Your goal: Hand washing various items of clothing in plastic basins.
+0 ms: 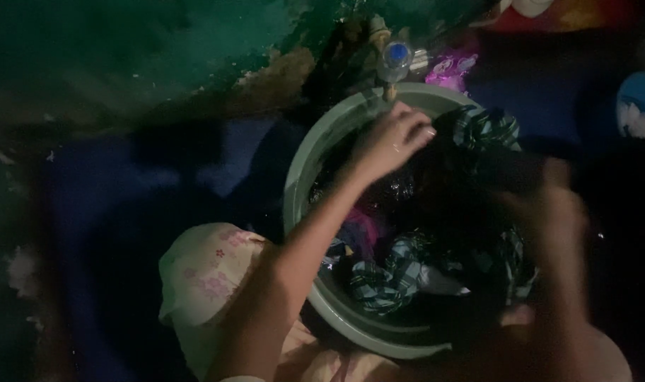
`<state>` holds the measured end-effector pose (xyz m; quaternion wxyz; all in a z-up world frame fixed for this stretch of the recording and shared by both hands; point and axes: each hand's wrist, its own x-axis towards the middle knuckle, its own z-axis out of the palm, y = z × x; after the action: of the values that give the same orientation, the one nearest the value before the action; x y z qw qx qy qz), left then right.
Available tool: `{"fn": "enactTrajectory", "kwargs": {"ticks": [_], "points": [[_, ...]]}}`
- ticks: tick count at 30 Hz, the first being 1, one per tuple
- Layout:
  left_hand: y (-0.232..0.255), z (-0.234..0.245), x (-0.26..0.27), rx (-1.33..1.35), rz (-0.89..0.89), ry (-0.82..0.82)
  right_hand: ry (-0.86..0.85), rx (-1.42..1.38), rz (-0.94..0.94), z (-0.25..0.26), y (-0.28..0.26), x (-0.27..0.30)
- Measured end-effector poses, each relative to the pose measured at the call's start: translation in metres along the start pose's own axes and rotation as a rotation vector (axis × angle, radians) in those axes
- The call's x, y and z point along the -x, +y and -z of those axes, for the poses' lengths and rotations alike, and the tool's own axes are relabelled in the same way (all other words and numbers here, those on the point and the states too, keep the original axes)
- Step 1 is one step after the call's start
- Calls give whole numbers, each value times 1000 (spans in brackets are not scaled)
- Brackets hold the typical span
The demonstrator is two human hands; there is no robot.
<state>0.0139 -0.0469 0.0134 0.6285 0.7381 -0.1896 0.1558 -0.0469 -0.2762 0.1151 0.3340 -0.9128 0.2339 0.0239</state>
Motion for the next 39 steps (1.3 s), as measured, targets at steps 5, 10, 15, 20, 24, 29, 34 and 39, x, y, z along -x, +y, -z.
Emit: {"fn": "enactTrajectory", "kwargs": {"ticks": [5,10,15,20,24,29,34,39], "points": [[-42,39,8,-472,615,-383,-30,359,323,19,28,-12],[-44,24,44,-490,561,-635,-66,684,636,36,63,-20],[-70,16,69,-519,493,-929,-534,398,602,-41,-9,47],[-51,27,34,-343,410,-951,-724,-104,707,-90,-5,49],[6,63,-9,87,77,-668,-798,-538,509,-91,-10,50],[93,96,-29,107,278,-295,-662,-339,575,-123,2,44],[94,84,-26,638,-52,-150,-531,-347,644,-156,10,9],[73,122,-34,1056,-52,291,-608,-411,617,-119,-21,-27]]}}
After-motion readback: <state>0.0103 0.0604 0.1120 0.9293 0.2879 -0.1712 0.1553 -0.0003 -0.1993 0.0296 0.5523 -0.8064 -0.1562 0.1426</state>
